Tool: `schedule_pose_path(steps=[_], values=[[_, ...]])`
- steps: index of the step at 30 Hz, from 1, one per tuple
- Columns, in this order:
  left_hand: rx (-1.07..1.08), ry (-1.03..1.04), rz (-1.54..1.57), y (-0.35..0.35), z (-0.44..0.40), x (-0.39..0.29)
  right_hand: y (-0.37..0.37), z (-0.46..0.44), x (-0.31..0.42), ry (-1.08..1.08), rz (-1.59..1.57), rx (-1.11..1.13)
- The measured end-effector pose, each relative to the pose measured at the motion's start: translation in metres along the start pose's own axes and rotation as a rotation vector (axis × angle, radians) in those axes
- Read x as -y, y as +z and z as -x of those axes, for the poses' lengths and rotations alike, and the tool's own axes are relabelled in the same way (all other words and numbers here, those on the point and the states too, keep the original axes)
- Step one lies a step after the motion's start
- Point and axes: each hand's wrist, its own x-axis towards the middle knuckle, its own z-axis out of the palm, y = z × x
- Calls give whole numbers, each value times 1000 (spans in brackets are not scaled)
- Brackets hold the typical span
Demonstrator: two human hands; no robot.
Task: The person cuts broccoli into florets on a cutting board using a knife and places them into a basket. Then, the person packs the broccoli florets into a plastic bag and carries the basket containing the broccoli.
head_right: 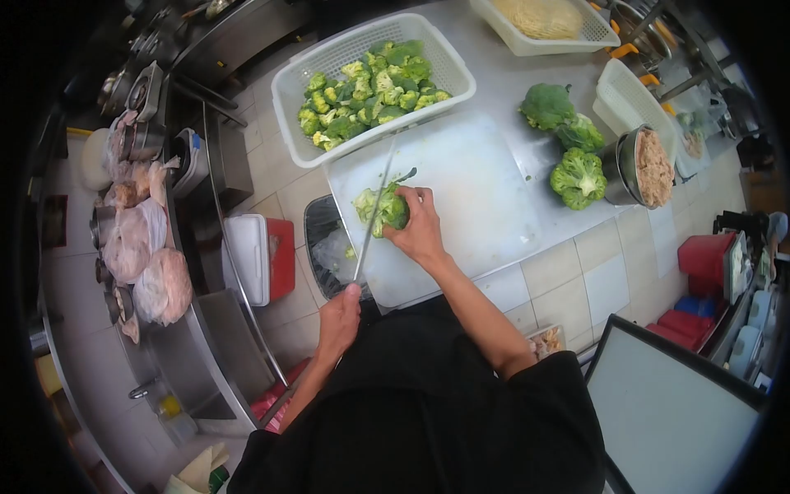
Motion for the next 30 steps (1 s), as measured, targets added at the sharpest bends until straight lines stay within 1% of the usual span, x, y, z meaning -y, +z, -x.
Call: schedule_pose_path(steps=[3, 6, 9, 13, 16, 19, 22, 30], values=[[-2, 9, -72, 0, -2, -9, 2, 4, 9, 12, 26, -21], [-18, 96, -22, -5, 10, -24, -1, 8, 14, 77, -6, 7], [-7, 69, -190, 8, -15, -1, 4, 9, 13, 81, 5, 13], [30, -32, -182, 13, -15, 6, 0, 1, 11, 42, 54, 31], [46, -29, -200, 13, -23, 14, -5, -4, 6, 42, 58, 68], [83, -20, -194, 11, -28, 14, -9, -9, 3, 92, 109, 161], [119, -42, -191, 7, -31, 14, -8, -12, 4, 112, 137, 160], [171, -54, -206, -2, -40, 15, -13, -22, -4, 24, 171, 172]])
